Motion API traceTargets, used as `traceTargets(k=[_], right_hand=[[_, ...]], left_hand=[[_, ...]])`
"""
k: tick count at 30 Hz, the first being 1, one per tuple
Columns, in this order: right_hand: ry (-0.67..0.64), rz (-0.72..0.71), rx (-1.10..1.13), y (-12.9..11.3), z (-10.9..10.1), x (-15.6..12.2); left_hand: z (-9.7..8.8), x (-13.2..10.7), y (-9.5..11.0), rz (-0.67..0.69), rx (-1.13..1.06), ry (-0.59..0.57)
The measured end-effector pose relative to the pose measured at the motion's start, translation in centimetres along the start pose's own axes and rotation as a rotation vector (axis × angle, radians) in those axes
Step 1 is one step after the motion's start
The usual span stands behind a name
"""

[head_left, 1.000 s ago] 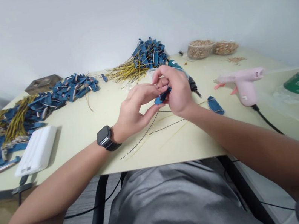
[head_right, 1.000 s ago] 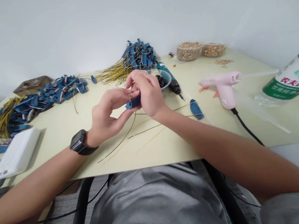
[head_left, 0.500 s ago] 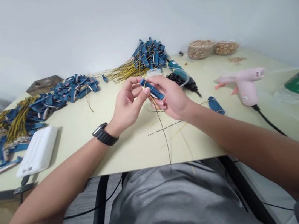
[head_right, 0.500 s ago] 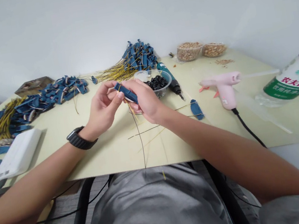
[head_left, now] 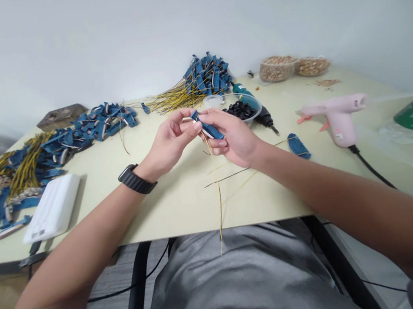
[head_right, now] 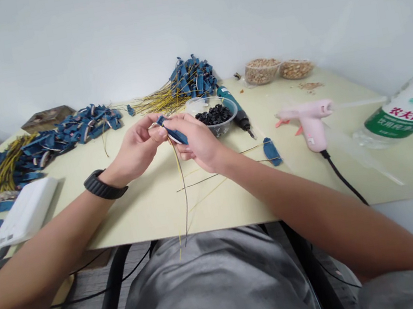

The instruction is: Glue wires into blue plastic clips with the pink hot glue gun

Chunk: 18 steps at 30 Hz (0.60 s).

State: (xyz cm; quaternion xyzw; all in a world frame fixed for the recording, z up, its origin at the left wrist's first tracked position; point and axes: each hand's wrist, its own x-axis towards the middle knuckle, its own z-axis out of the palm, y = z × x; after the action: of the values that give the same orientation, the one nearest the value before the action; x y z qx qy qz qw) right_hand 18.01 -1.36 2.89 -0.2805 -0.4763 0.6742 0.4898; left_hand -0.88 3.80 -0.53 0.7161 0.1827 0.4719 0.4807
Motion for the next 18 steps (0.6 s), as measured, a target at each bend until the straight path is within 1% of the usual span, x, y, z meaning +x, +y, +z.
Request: traceTargets(k=[8, 13, 18], right_hand=[[-0.039, -0.012, -0.048, -0.52, 0.27, -0.62], [-0.046, -0.007, -0.069, -0.11, 0.05, -0.52], [-0.047, 0.014, -0.055, -0.04, 0.15, -0.52]], left_hand=[[-0.12, 0.12, 0.54, 0.014, -0.030, 0.041], [-0.47, 0.05, 0.32, -0.033, -0.050, 0.011], [-0.53, -0.07, 0.25, -0.079, -0.125, -0.013]])
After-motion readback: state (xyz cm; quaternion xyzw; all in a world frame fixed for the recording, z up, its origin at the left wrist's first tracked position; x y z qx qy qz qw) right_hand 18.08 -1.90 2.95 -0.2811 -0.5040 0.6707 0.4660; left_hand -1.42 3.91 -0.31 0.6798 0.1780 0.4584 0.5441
